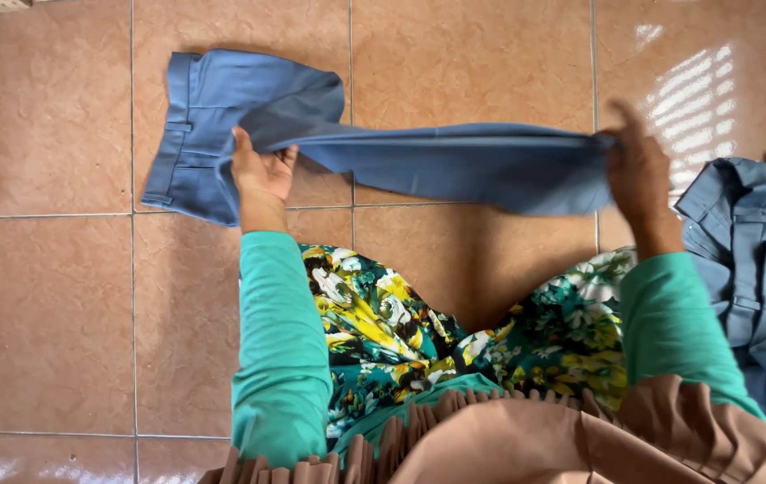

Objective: Folding blue trousers and stacking them neatly on the floor.

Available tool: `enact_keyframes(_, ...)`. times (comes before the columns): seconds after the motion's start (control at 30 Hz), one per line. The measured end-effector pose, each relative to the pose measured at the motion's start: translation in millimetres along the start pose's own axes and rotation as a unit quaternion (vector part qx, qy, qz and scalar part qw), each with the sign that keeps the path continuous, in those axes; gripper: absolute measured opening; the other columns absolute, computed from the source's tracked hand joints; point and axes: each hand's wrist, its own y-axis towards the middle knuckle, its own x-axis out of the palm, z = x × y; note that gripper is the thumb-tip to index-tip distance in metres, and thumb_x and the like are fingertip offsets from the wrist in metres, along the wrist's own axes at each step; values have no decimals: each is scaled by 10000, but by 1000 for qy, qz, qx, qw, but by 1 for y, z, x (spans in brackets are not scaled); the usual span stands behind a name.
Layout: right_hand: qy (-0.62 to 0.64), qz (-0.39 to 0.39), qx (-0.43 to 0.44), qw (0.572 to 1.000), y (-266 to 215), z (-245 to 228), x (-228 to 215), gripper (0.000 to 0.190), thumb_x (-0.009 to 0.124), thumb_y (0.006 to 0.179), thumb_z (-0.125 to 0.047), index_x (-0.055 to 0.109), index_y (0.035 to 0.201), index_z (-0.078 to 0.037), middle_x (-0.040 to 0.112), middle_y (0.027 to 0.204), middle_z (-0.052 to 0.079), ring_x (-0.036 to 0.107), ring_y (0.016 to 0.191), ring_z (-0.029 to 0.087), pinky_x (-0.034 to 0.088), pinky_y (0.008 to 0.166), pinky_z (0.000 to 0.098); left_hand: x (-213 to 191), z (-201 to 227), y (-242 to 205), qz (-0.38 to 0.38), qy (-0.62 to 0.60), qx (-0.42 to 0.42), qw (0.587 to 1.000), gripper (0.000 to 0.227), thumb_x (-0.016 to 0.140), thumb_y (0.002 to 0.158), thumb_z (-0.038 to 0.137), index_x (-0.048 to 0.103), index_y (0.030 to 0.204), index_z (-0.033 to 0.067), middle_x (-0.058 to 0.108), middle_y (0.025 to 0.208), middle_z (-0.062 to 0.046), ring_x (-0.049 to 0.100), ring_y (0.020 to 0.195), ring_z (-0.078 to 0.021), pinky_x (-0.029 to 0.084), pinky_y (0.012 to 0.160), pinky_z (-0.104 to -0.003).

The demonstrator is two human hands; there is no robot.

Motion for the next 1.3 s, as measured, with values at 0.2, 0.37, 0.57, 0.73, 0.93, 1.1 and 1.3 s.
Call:
enact_keyframes(0.2, -56, 189, -227, 954, 25, -52, -97, 191, 741, 1186, 209, 876, 1169, 74, 844, 1140, 205, 787, 1054, 324, 440, 991, 420, 31, 30, -47, -134, -65, 67, 987, 512, 723, 841, 411, 684, 1261, 121, 735, 1269, -93, 715, 1146, -253, 622, 856, -420)
enact_keyframes(0.37, -97, 129, -117, 980, -35, -5, -28, 393, 658, 1002, 158, 865, 1068, -170, 825, 1100, 0, 745, 1089, 185, 365, 1026, 382, -55, -37, 13, -12, 24, 8, 1000, 471, 698, 840, 501, 685, 1179, 174, 760, 1128, -61, 726, 997, -254, 597, 703, -410)
enact_keyframes(0.57, -154, -165, 165, 960, -86, 61, 43, 543, 512, 793, -17, 816, 1025, -403, 758, 1192, -123, 672, 1131, 164, 297, 1003, 384, -92, -81, 16, 139, 204, -58, 967, 653, 633, 909, 443, 454, 1467, 154, 561, 1465, -160, 588, 1308, -394, 578, 977, -582)
enact_keyframes(0.73, -104, -227, 301, 920, -76, 62, 37, 629, 421, 720, -41, 816, 1059, -395, 778, 1106, 80, 670, 1001, 383, 328, 1025, 466, -84, -85, -8, 152, 313, -46, 936, 696, 716, 862, 459, 481, 1401, 87, 624, 1289, -217, 709, 1033, -414, 686, 683, -454)
enact_keyframes(0.93, -3, -21, 400, 916, -67, 99, 51, 501, 501, 1014, -235, 528, 1490, -81, 503, 1370, 258, 485, 1230, 467, 422, 946, 625, -65, -103, -52, 2, 631, -164, 758, 683, 546, 1001, 526, 716, 1003, -136, 744, 905, -310, 751, 679, -352, 636, 566, -343)
enact_keyframes(1.1, -22, -101, 483, 870, -58, 85, 50, 669, 764, 858, -420, 528, 1429, -165, 535, 1349, 237, 513, 1252, 440, 416, 1014, 534, -32, -115, -113, -69, 688, -123, 712, 501, 601, 1043, 343, 715, 824, -93, 739, 727, -213, 743, 595, -264, 598, 483, -281)
enact_keyframes(1.3, 28, -55, 461, 885, -78, 129, 74, 485, 897, 801, -320, 593, 1141, -159, 594, 1121, 116, 617, 1138, 398, 506, 889, 616, -64, -186, -104, -281, 730, 293, 550, 236, 769, 870, 205, 745, 1083, 305, 660, 844, -13, 704, 881, -261, 590, 780, -398)
